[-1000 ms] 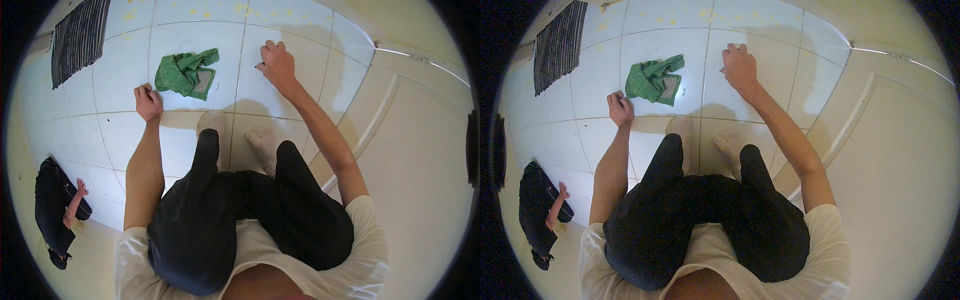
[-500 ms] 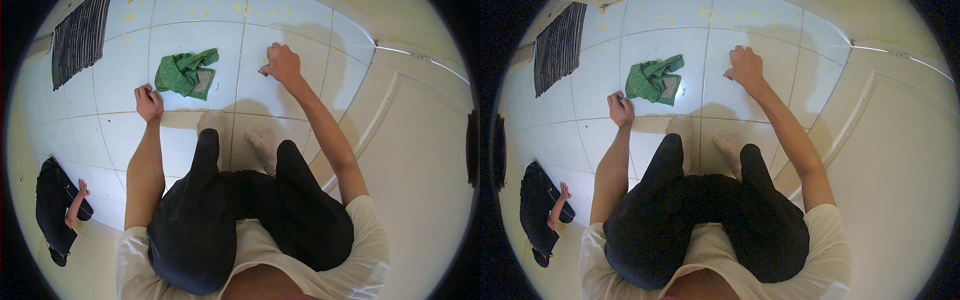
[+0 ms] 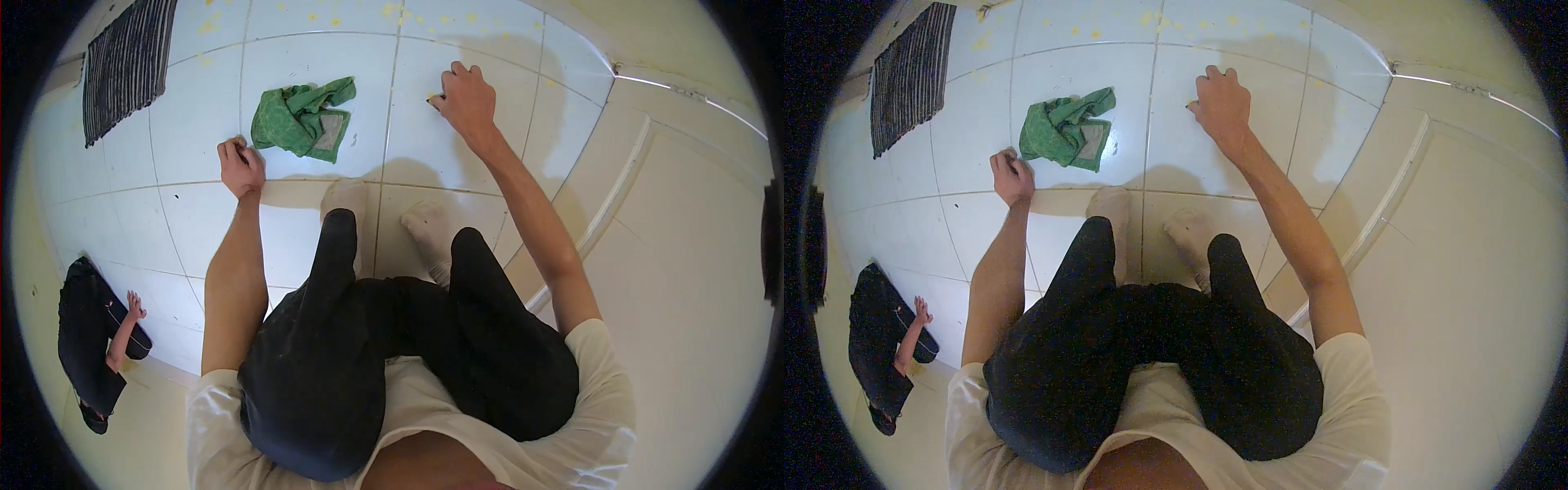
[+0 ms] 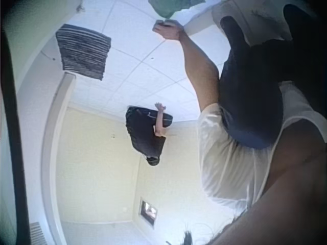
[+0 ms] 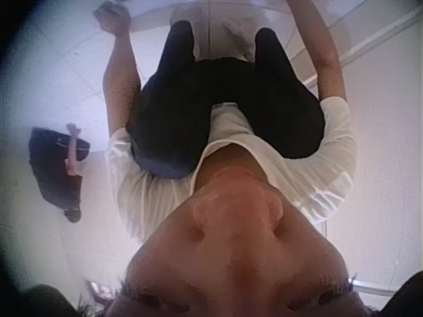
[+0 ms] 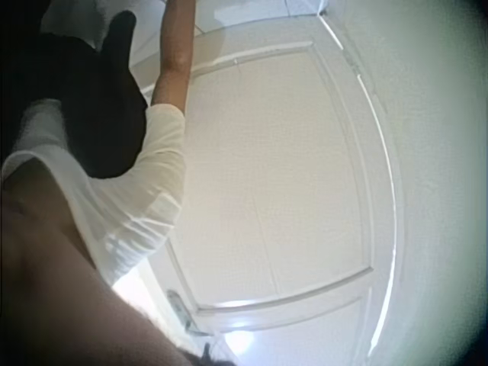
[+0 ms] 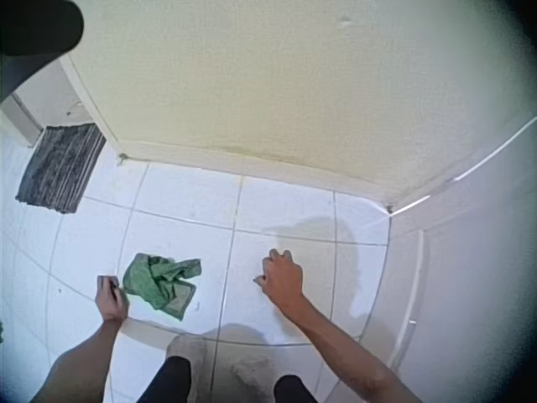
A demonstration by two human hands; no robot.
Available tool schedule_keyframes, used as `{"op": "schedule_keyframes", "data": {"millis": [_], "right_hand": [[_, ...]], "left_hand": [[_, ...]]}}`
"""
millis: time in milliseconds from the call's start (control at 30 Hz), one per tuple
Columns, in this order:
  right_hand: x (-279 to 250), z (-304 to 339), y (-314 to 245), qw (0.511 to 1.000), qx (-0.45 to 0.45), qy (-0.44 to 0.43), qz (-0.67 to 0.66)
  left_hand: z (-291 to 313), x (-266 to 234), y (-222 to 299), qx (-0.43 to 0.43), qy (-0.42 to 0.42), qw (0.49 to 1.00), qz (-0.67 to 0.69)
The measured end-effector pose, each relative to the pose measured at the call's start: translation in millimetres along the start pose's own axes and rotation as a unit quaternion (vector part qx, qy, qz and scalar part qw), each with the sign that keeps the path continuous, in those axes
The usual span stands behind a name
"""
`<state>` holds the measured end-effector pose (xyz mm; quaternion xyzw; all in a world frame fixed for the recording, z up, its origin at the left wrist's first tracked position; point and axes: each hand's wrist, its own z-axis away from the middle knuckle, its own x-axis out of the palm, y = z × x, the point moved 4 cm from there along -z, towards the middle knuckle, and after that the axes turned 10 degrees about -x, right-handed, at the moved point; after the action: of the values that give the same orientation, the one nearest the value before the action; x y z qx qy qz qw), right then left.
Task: The person is scrubbing the grout lines between floor tiles using a small brush and a cloth.
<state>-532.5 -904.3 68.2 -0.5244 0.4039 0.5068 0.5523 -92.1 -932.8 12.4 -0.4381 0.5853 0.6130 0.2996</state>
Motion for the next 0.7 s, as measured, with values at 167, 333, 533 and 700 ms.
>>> {"op": "schedule_keyframes", "data": {"millis": [167,333,533,700], "right_hand": [[0.2,-0.7,-5.1,1.0,-0.006,-0.001,-0.006],[-1.7,3.7,-8.1,1.0,0.011,-0.015,-0.012],[4.0,1.6,-1.5,0.998,0.016,-0.046,-0.027],[0.4,3.9,-5.7,1.0,0.008,0.0,-0.005]], "left_hand": [[0.8,-1.6,1.5,0.003,0.007,1.0,-0.004],[0.1,-3.6,3.1,0.014,0.013,1.0,-0.001],[-0.2,-1.8,0.5,0.01,0.015,1.0,-0.007],[0.2,-2.1,3.3,0.008,0.018,1.0,-0.015]]}}
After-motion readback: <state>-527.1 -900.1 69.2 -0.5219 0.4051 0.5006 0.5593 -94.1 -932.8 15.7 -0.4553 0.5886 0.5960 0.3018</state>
